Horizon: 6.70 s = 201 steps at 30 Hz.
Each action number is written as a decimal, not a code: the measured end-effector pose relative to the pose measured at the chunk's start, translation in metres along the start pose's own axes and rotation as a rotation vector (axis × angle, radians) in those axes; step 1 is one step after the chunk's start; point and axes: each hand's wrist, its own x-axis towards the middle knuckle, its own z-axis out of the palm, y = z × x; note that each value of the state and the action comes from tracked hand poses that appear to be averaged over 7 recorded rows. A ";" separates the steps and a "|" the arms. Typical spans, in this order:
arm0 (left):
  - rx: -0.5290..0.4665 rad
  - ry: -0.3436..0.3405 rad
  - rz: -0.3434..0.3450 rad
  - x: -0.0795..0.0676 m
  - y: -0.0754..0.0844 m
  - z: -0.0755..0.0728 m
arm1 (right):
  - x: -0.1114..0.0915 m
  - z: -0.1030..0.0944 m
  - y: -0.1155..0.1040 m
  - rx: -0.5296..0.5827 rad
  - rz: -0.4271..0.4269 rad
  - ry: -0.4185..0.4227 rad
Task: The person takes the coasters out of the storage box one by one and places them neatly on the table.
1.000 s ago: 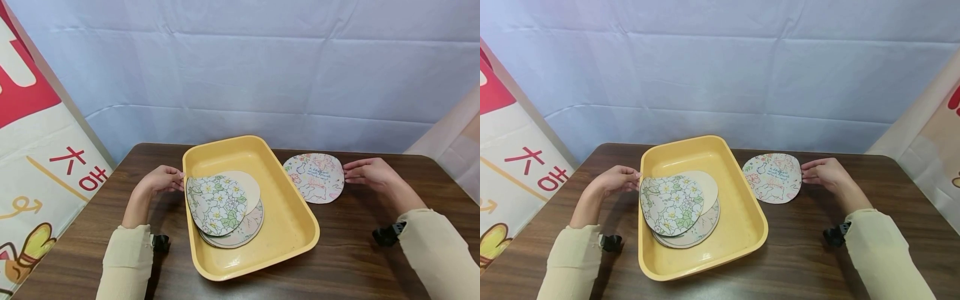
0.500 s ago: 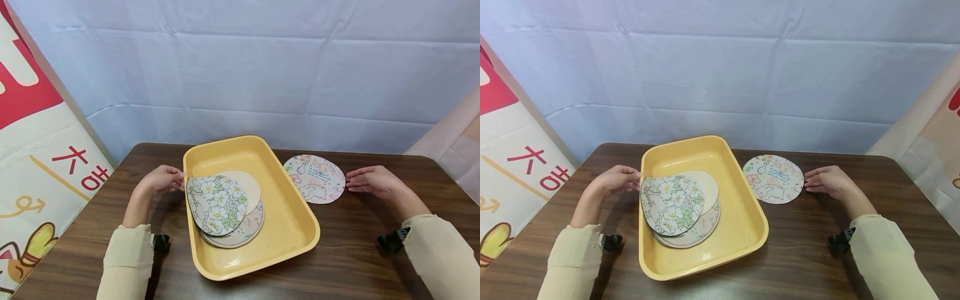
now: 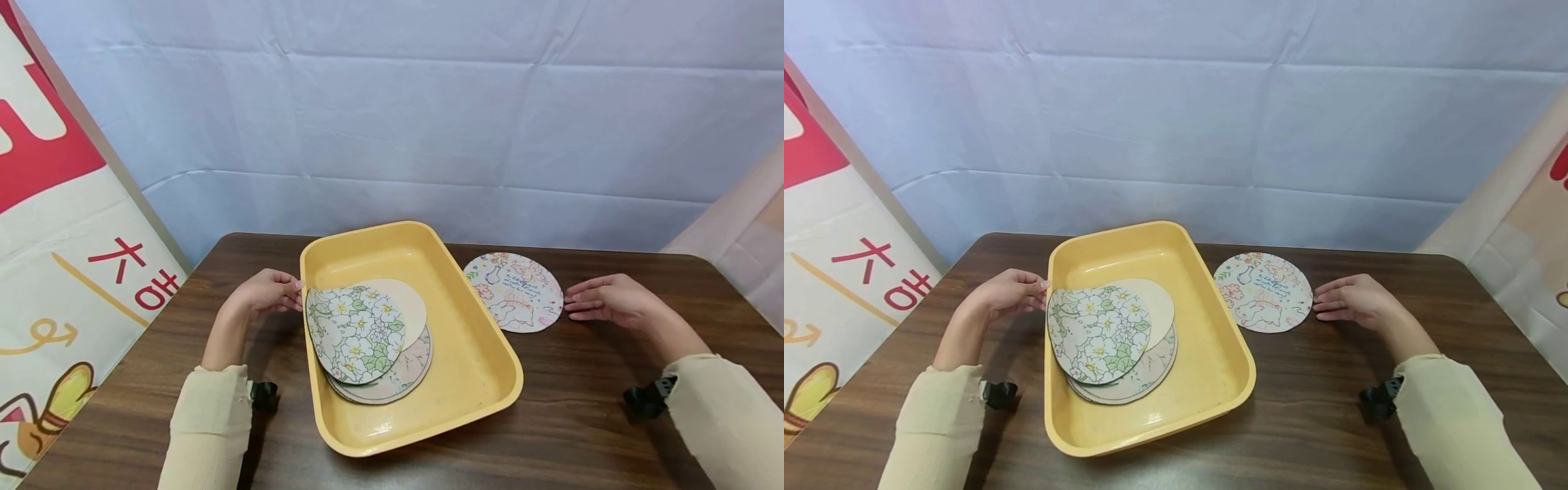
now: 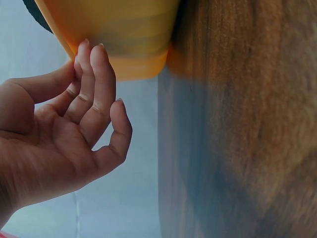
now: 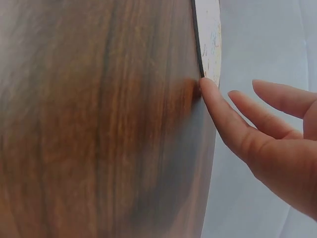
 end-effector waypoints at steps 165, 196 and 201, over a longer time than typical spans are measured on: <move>-0.017 -0.010 -0.003 -0.002 0.001 -0.001 | -0.015 0.066 -0.095 0.078 -0.133 -0.070; -0.031 -0.003 -0.008 -0.003 0.002 0.001 | -0.013 0.110 -0.124 -0.027 -0.182 -0.031; -0.034 -0.005 -0.002 -0.003 0.002 0.001 | -0.012 0.118 -0.126 -0.041 -0.200 -0.043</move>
